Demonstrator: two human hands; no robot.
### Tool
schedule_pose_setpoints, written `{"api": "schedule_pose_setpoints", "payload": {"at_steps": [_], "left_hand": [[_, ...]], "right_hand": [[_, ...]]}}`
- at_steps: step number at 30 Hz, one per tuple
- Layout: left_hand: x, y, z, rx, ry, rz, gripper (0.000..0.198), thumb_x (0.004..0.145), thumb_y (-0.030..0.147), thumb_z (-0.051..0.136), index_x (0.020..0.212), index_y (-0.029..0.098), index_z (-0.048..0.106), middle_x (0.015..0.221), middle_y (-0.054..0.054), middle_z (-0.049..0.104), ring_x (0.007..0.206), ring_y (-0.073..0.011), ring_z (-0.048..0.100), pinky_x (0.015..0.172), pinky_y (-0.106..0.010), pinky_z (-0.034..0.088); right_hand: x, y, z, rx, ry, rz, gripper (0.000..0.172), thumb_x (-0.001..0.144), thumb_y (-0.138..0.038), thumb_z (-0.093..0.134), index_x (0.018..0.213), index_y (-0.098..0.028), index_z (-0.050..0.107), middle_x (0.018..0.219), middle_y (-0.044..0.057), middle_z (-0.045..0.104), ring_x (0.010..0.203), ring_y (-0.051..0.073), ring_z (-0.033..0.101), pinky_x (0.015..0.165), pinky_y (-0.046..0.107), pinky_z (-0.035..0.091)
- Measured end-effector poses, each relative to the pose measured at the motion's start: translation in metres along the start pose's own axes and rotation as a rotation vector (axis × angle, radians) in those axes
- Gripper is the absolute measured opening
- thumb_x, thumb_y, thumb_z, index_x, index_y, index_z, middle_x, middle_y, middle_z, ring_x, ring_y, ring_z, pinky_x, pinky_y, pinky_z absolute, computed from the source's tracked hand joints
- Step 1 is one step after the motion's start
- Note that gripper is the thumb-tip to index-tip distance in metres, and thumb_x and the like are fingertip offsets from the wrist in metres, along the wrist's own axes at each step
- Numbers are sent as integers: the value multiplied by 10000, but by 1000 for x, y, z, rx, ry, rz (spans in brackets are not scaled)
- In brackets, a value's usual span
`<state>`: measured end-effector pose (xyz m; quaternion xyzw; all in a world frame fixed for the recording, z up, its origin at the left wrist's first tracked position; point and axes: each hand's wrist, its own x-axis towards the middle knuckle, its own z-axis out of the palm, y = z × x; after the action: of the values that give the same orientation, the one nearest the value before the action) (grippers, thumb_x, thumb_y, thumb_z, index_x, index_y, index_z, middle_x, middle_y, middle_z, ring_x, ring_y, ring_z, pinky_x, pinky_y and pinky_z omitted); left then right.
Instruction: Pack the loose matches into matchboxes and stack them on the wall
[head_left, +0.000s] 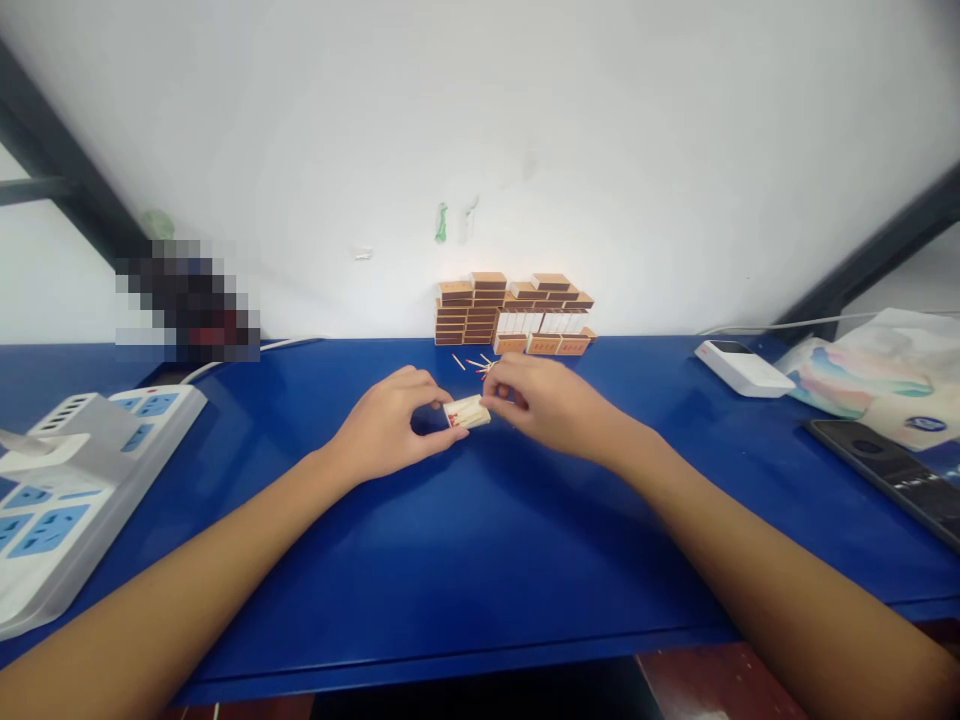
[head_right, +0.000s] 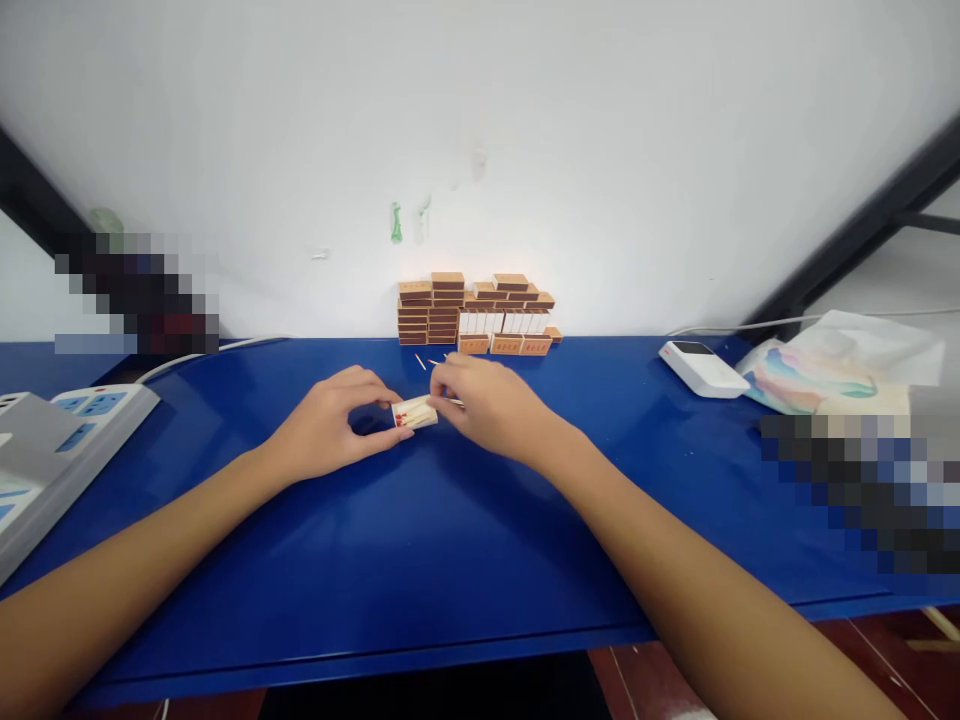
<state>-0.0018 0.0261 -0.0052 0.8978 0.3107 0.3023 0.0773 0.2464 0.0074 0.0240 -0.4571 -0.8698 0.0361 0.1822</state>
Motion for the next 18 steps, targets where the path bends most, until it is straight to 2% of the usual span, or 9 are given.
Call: {"api": "schedule_pose_setpoints", "payload": {"at_steps": [3,5,7,12,14,18], "left_hand": [[0,2,-1,-51,9,-7,287,866,458,784,1014,214,751,954,-43,721,901,-211,633,813,-362,520],[0,3,-1,-71,-36,-1,282,853,451,796,1008,218,755,954,-41,727,900,-209,639,817,-363,524],[0,4,0,-59,-37,-16,281,844,448,803,999,218,758,943,-40,729,890,-210,638,810,-365,522],[0,8,0,-71,-67,-8,280,839,441,808,1014,226,765,960,-38,732,899,-211,634,824,-366,519],[0,10,0,-72,-76,-10,280,839,445,808,1011,227,767,957,-37,729,901,-212,628,824,-365,515],[-2,12,3,-95,-119,-11,293,846,466,799,1017,230,769,952,-35,720,901,-209,620,813,-359,510]], "right_hand": [[3,13,-12,-85,161,108,133,1007,-253,547,938,-179,634,960,83,673,823,192,581,710,301,368],[4,23,-16,-151,182,169,140,997,-246,548,909,-173,628,942,93,677,803,196,570,698,308,350],[5,30,-15,-149,127,173,154,989,-239,552,870,-174,626,902,85,679,773,188,560,682,307,340],[5,35,-2,55,-112,107,167,940,-331,680,876,-181,646,884,58,685,768,179,570,671,293,370],[5,33,4,87,-150,121,174,918,-339,722,915,-179,654,911,63,686,789,185,581,678,292,385],[7,30,11,113,-175,167,101,970,-254,659,906,-177,645,944,71,695,793,179,593,690,287,401]]}}
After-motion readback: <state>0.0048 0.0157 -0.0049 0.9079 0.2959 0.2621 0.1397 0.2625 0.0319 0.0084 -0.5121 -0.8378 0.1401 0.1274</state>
